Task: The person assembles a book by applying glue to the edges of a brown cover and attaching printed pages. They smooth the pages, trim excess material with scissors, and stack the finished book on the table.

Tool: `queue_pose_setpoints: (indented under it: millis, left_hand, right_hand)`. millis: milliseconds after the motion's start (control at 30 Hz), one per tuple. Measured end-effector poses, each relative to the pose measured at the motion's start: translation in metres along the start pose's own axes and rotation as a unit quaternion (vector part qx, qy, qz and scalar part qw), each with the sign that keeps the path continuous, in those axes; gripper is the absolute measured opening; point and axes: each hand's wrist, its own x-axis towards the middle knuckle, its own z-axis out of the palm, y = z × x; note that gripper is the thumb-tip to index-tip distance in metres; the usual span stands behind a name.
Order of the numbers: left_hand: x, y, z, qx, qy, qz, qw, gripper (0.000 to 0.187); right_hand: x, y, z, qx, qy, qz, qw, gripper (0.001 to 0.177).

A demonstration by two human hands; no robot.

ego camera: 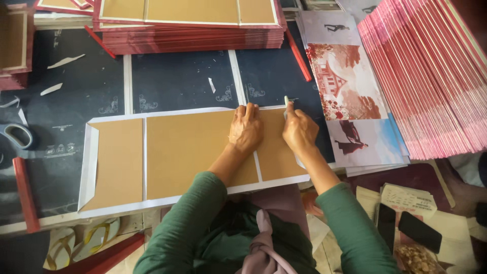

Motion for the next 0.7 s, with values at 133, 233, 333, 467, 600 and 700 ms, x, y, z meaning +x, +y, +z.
queue_pose_setpoints:
  millis: [133,233,333,467,600,700]
  left_hand:
    - [0.017,0.001,-0.077,0.019,-0.203,-0.076,0.976,0.059]
    - [0.008,-0.011,-0.090,-0.012,-0.232,-0.097,0.968,0.059]
    - [0.002,-0.020,-0.065,-0.033,-0.188,-0.085,0.978,0.075]
    - [-0.007,-0.029,-0.034,-0.029,-0.095,-0.058,0.993,0.080]
    - [-0.014,-0.023,-0.033,-0.001,-0.056,-0.046,0.997,0.044]
    - [-0.014,-0.027,-0.028,0.020,-0.033,-0.029,0.999,0.034]
  right_hand:
    - [0.000,-0.002,0.008,-0.010,0.063,-0.018,0.998,0.043]
    - [-0.006,-0.002,0.018,-0.018,0.075,-0.024,0.997,0.043]
    - [-0.005,0.001,0.028,-0.031,0.086,-0.016,0.996,0.046]
    - [-0.003,0.004,0.031,-0.047,0.091,-0.019,0.995,0.046]
    - [-0.003,0.004,0.026,-0.043,0.089,-0.027,0.995,0.043]
    - [0.002,-0.040,0.017,-0.087,0.115,-0.076,0.987,0.027]
